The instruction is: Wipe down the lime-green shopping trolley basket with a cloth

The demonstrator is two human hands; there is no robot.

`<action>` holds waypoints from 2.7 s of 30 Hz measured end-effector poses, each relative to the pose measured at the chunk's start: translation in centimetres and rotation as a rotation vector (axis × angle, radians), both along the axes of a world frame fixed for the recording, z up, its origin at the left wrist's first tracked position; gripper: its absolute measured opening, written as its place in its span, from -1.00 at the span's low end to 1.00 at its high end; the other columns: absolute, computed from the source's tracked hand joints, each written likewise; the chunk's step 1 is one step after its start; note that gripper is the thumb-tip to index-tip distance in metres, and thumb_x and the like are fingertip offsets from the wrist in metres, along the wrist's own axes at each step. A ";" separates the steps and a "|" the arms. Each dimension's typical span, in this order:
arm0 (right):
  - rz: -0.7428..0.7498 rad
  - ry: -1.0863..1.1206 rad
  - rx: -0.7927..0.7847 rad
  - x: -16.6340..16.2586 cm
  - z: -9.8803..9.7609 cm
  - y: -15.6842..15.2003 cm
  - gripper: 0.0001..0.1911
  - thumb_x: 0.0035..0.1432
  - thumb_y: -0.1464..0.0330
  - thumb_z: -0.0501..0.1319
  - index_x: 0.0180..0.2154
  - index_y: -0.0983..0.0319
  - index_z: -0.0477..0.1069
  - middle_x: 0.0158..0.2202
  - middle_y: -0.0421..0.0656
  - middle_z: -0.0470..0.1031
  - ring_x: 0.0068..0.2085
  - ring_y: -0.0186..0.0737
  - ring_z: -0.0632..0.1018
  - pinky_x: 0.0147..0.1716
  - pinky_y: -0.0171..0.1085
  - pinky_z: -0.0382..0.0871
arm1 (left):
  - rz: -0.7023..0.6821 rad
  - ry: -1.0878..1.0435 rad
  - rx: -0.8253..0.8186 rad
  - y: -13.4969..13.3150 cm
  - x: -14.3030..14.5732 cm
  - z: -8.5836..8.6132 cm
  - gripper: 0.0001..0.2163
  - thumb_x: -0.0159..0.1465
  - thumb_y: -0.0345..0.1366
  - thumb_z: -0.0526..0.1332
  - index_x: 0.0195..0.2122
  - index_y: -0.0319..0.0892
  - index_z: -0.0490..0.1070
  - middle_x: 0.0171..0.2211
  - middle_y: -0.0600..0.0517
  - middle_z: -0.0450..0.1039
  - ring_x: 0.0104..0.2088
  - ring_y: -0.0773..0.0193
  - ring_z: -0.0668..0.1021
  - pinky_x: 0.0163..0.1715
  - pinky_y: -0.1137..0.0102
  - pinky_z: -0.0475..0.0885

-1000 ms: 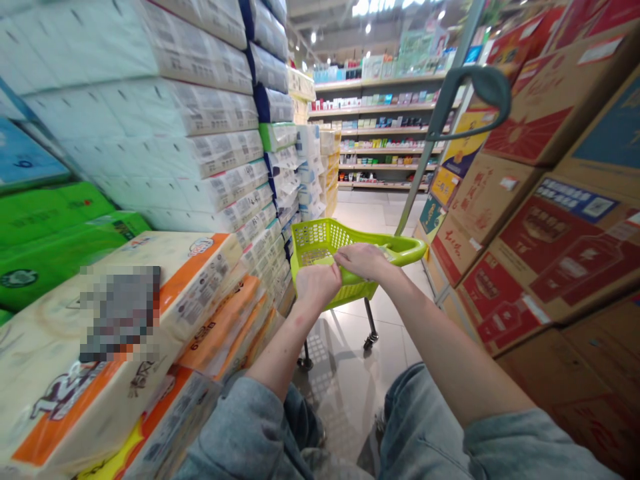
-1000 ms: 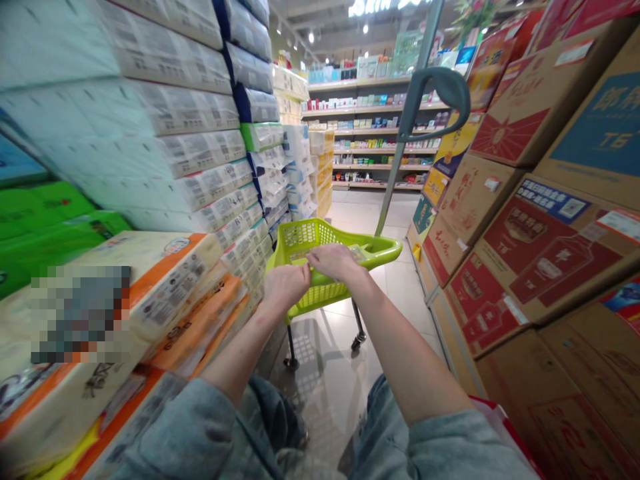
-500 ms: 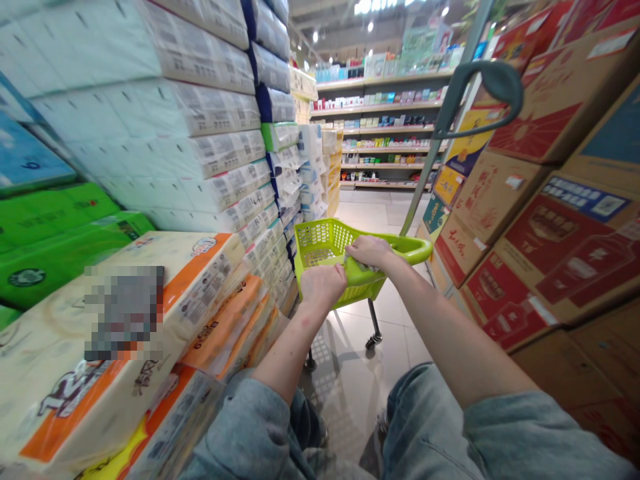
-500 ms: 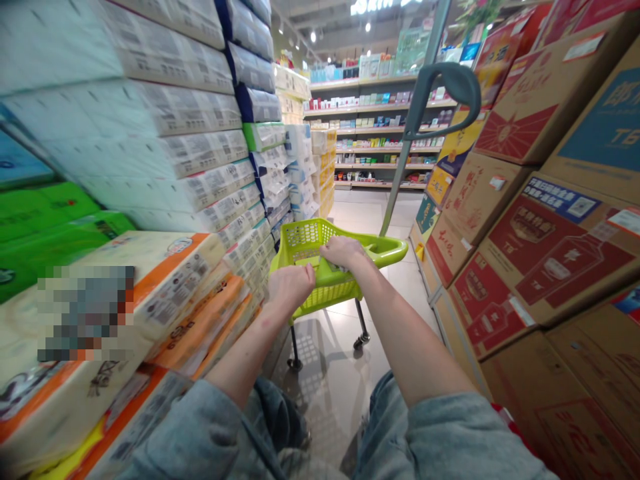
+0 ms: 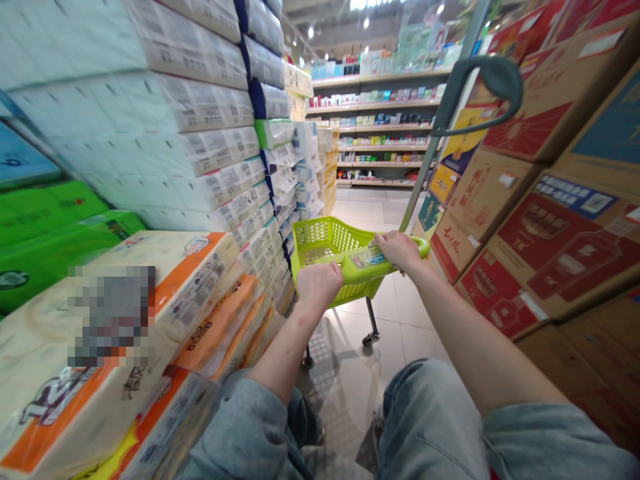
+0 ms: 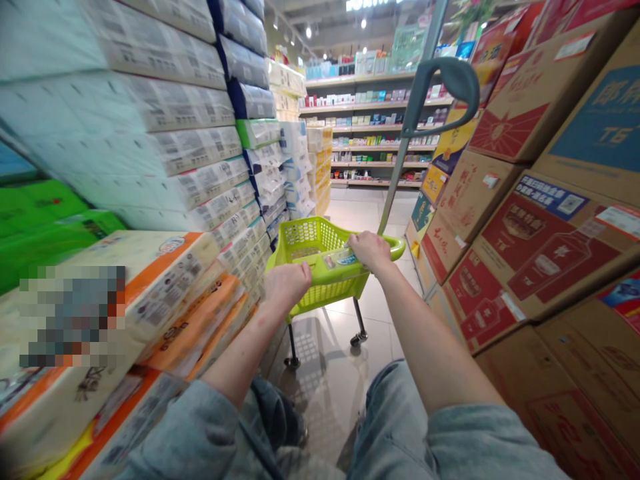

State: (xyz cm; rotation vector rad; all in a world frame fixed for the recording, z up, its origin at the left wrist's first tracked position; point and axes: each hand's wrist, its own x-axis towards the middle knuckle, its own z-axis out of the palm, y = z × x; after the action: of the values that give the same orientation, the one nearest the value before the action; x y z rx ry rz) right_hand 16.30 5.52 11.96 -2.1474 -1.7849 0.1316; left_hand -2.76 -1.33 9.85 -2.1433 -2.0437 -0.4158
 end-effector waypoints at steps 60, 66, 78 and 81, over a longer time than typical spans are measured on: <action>0.312 0.041 0.808 -5.1 -6.2 -7.3 -0.66 0.28 0.36 -0.03 -0.06 0.24 0.45 0.00 -0.07 0.49 0.08 -0.09 0.40 0.17 -0.01 0.15 | -0.190 -0.050 0.036 1.3 -3.3 -0.5 -0.44 0.37 -0.20 -0.23 -0.38 -0.24 0.58 -0.39 -0.14 0.57 -0.27 0.17 0.57 -0.16 0.31 0.32; 0.392 -0.043 0.784 -5.9 -6.6 -8.5 -0.65 0.27 0.36 -0.01 0.02 0.22 0.40 0.08 -0.10 0.43 0.14 -0.07 0.35 0.19 0.00 0.12 | -0.184 -0.131 0.090 0.8 -2.7 -0.8 -0.46 0.38 -0.21 -0.24 -0.36 -0.22 0.56 -0.41 -0.10 0.56 -0.31 0.22 0.56 -0.18 0.34 0.31; 0.498 -0.239 0.581 -6.2 -3.5 -6.1 -0.55 0.31 0.27 -0.06 -0.46 0.21 0.51 -0.41 -0.08 0.58 -0.12 -0.13 0.48 0.16 -0.08 0.11 | -0.258 -0.178 0.124 0.5 -1.1 -0.8 -0.57 0.38 -0.24 -0.23 -0.27 -0.21 0.44 -0.39 -0.05 0.53 -0.33 0.22 0.55 -0.23 0.36 0.29; 0.526 -0.236 0.574 -5.9 -3.4 -5.9 -0.54 0.31 0.27 -0.05 -0.49 0.20 0.50 -0.45 -0.10 0.57 -0.21 -0.16 0.48 0.12 -0.13 0.14 | -0.273 -0.300 0.114 0.5 -1.0 -1.0 -0.61 0.38 -0.22 -0.22 -0.25 -0.19 0.39 -0.37 -0.02 0.52 -0.30 0.25 0.54 -0.22 0.38 0.30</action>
State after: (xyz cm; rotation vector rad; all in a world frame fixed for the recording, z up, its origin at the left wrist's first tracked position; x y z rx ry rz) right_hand 10.40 -0.34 8.54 -1.3142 -2.1497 -0.4705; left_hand -3.80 -0.81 8.85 -2.4165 -1.8065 -0.9180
